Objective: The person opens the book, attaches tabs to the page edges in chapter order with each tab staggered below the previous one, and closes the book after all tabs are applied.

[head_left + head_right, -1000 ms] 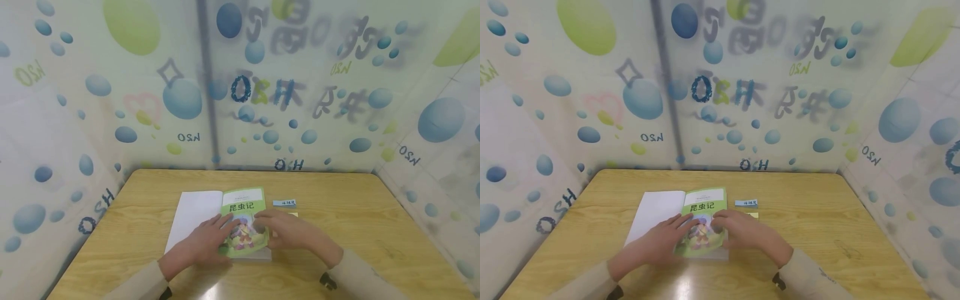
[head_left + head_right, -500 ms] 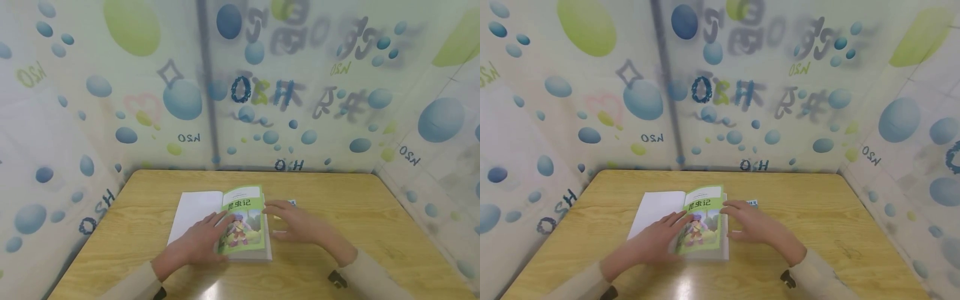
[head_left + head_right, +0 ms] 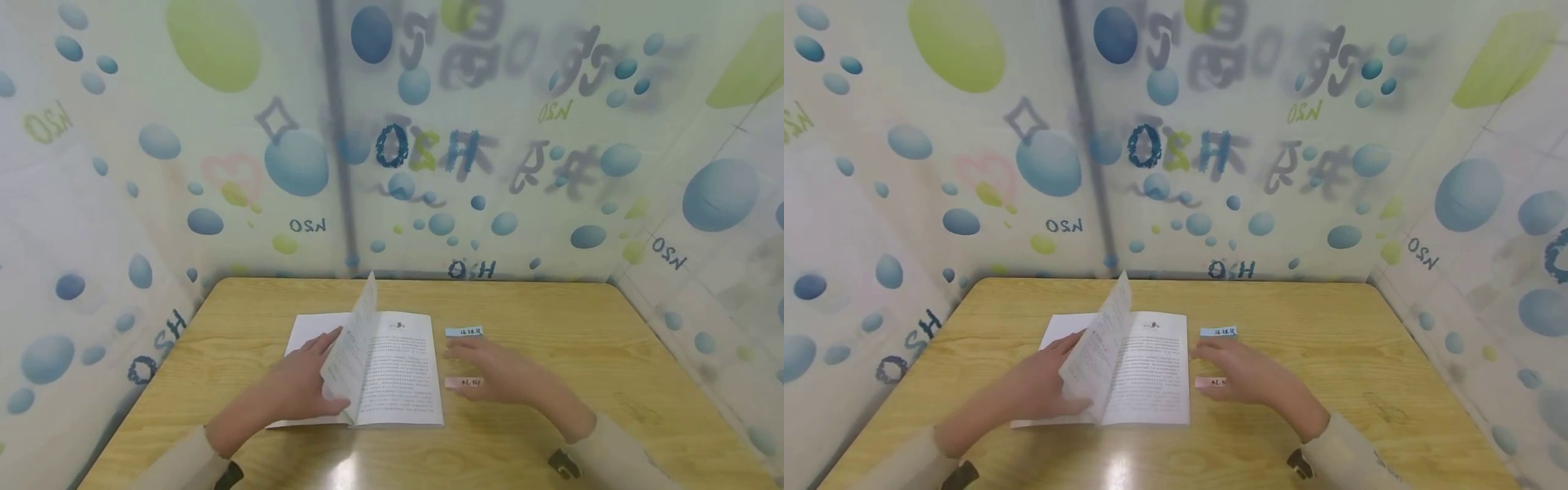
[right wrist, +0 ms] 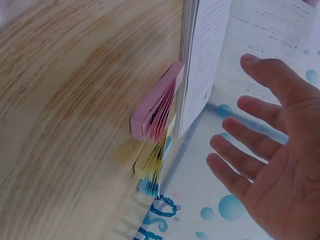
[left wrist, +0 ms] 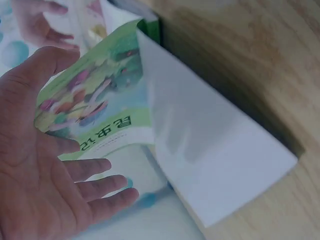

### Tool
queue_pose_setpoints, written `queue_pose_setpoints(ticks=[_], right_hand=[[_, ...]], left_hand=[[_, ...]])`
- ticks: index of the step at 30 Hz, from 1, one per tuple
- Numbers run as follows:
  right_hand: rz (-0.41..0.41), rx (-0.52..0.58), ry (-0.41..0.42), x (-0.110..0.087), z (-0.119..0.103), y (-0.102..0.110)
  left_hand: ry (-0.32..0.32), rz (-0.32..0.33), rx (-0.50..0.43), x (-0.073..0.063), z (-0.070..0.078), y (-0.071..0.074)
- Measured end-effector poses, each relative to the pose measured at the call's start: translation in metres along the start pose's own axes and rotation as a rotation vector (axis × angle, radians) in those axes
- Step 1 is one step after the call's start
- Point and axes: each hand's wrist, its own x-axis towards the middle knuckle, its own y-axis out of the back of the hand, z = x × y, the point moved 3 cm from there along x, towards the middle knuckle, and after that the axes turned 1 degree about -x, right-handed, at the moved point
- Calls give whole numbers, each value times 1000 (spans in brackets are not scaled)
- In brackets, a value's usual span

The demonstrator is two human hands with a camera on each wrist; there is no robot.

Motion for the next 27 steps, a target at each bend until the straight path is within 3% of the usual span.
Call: queue_pose_setpoints(ticks=[7,12,19,21,27], right_hand=[[28,7,63,-2,1,-2],[12,38,68,-1,1,-6],[-82,66,20,4,1,-22],[-88,47,50,7,-2,-28],[-80,-27,112,13,-12,-43]], left_hand=[[27,62,20,-6,-14,25],[55,56,74,-12,-20,30],[76,48,192,-17,-25,21],[80,39,209,-18,-29,15],[12,0,161,-17,-34,-8]])
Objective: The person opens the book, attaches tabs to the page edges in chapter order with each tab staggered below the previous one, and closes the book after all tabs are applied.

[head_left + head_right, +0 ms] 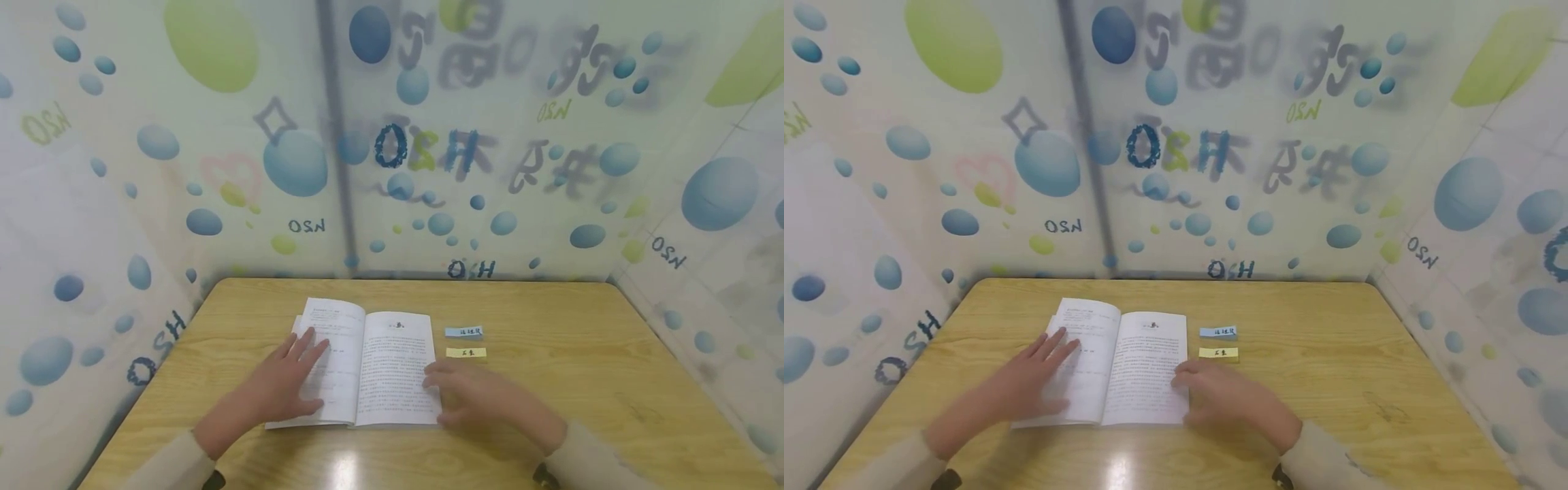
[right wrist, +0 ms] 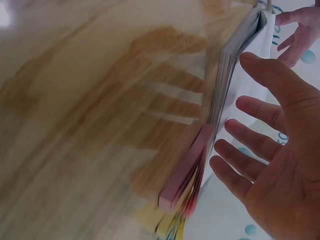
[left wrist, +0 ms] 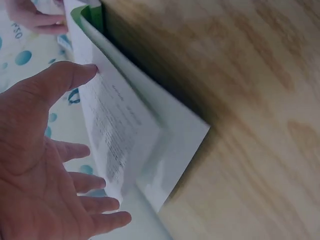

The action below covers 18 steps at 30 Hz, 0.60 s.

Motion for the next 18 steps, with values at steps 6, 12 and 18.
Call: queue_pose_setpoints(ticks=[6,12,18], right_hand=[[-3,-29,-2,7,-9,-8],[4,-30,-18,12,-14,-10],[-3,-16,-31,14,-16,-10]], left_hand=[[-76,-23,-55,7,10,-15],[-59,-59,-99,15,25,-17],[19,-122,-134,17,27,-26]])
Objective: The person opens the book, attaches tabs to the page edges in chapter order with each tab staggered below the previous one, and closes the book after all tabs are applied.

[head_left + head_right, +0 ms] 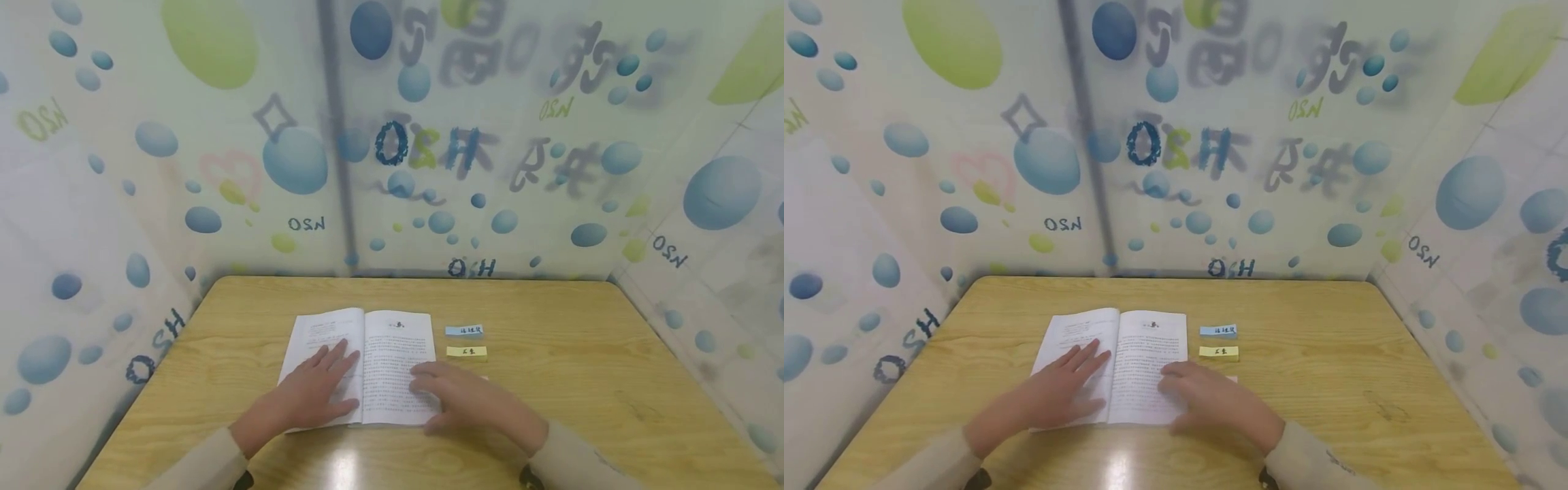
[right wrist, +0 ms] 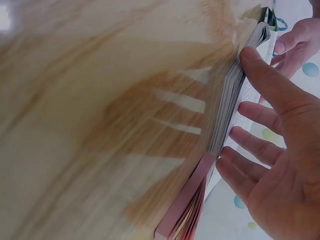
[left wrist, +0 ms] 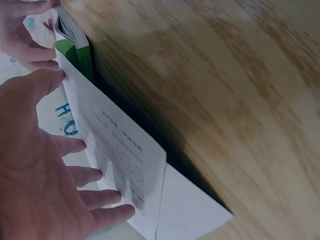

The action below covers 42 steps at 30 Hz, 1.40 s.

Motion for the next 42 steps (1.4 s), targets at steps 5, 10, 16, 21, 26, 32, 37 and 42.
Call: queue_pose_setpoints(ticks=[5,10,16,21,26,32,37,42], right_hand=[[-5,5,5,0,-1,1],[-11,28,-1,0,0,2],[-32,47,-17,0,2,0],[-28,35,-17,0,4,-1],[-28,28,-9,0,3,0],[-43,34,-2,1,4,3],[-52,44,3,1,5,4],[-59,45,-5,3,5,4]], left_hand=[[38,-11,2,-4,-10,-3],[35,-4,-18,-7,-15,-2],[-3,10,-30,1,-2,-2],[-68,3,-15,9,10,-4],[-71,-47,-22,11,15,-6],[-16,-81,20,12,7,-11],[5,-97,41,11,-3,-19],[14,-106,36,9,-6,-19]])
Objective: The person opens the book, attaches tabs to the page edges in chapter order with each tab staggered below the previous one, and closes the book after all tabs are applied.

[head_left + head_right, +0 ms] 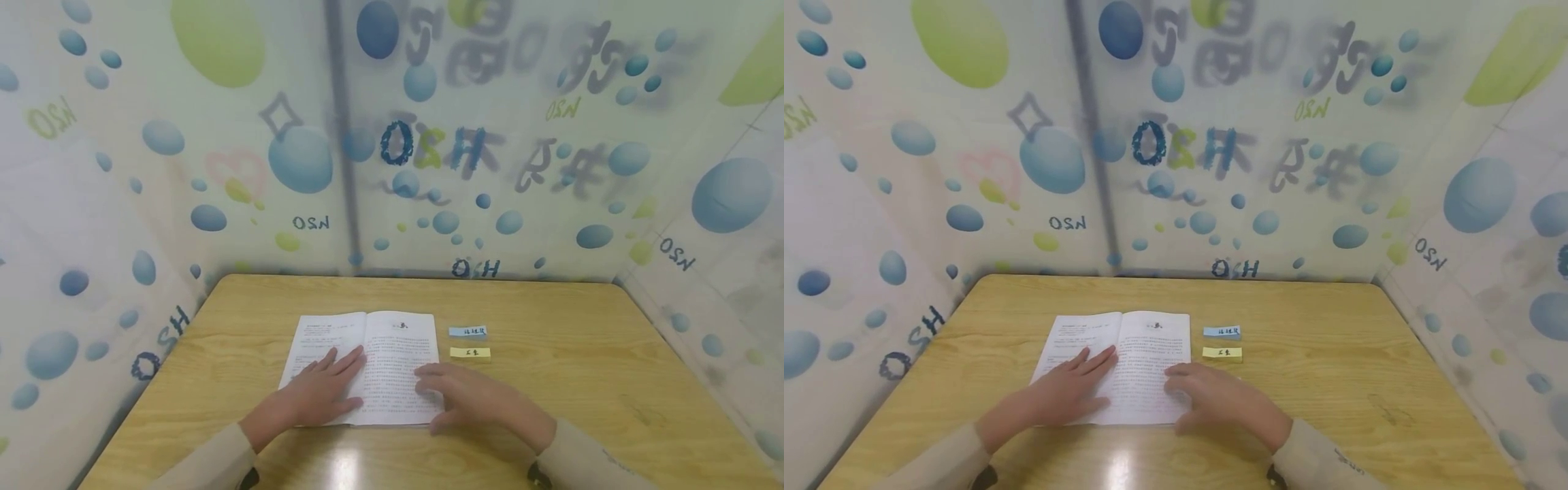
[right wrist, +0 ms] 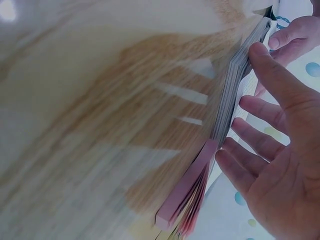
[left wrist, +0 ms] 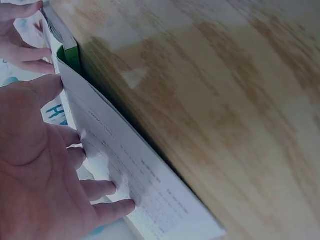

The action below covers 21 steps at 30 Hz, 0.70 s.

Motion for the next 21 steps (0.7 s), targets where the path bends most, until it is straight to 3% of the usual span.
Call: queue_pose_setpoints(ticks=[9,21], right_hand=[[-6,-1,7,0,-2,1],[22,-63,35,-2,-5,2]], left_hand=[[16,-3,-15,-4,4,2],[-34,91,-17,-11,18,2]])
